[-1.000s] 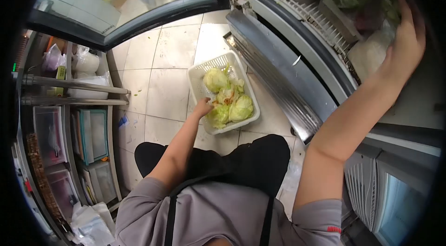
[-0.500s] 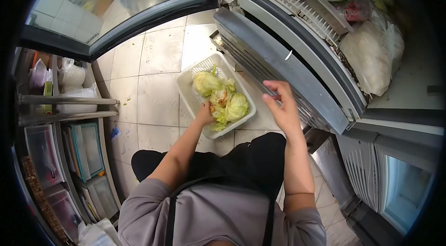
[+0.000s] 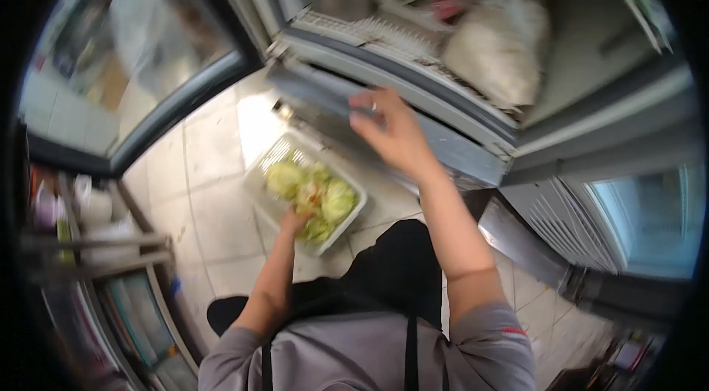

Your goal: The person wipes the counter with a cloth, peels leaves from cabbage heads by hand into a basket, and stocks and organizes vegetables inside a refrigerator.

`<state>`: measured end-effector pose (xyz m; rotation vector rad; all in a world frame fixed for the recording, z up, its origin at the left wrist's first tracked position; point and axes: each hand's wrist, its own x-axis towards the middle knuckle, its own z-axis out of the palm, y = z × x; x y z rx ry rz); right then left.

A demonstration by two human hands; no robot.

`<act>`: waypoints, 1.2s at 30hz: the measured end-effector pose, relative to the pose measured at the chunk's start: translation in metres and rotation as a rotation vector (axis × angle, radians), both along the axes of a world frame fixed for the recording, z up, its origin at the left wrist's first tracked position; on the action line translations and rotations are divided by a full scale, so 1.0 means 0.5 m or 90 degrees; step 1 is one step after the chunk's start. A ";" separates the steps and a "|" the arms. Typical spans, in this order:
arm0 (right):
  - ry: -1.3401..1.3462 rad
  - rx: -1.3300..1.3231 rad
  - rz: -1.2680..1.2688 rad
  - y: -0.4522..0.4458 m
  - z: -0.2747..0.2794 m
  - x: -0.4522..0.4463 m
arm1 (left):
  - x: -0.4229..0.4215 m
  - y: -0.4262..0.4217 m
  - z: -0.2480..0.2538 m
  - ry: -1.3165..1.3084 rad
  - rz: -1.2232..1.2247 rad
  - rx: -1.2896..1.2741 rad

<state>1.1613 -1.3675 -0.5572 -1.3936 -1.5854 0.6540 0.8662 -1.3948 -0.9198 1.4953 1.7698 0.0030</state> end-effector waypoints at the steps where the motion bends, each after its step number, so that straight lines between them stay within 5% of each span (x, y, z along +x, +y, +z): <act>1: 0.116 -0.017 -0.087 0.038 0.058 0.028 | 0.006 0.001 0.001 -0.101 -0.018 -0.009; 2: 0.065 0.220 -0.107 0.107 0.077 0.090 | 0.007 0.002 -0.007 -0.087 -0.010 -0.027; 3: -0.061 0.272 -0.199 0.151 0.140 0.147 | 0.009 0.001 -0.018 -0.070 0.008 -0.046; 5: 0.008 0.331 -0.326 0.255 0.214 0.249 | 0.015 0.002 0.006 -0.038 0.012 -0.066; 7: -0.100 0.345 -0.535 0.413 0.220 0.477 | 0.021 -0.017 0.034 -0.019 -0.022 0.019; 9: -0.764 -0.058 -0.714 0.429 0.275 0.519 | 0.034 -0.045 0.104 0.048 -0.072 0.170; 11: -0.647 0.159 -0.730 0.451 0.245 0.658 | 0.027 -0.072 0.154 0.040 -0.098 0.275; 20: -0.494 0.233 -0.655 0.470 0.222 0.769 | -0.031 -0.143 0.287 -0.036 -0.045 0.524; 29: -0.453 0.343 -0.622 0.459 0.223 0.786 | -0.058 -0.165 0.377 -0.183 0.178 0.632; 32: -0.580 0.240 -0.763 0.421 0.266 0.722 | -0.073 -0.156 0.372 -0.262 0.243 0.620; 36: -0.512 0.432 -0.839 0.437 0.229 0.768 | -0.056 -0.136 0.408 -0.382 0.332 0.577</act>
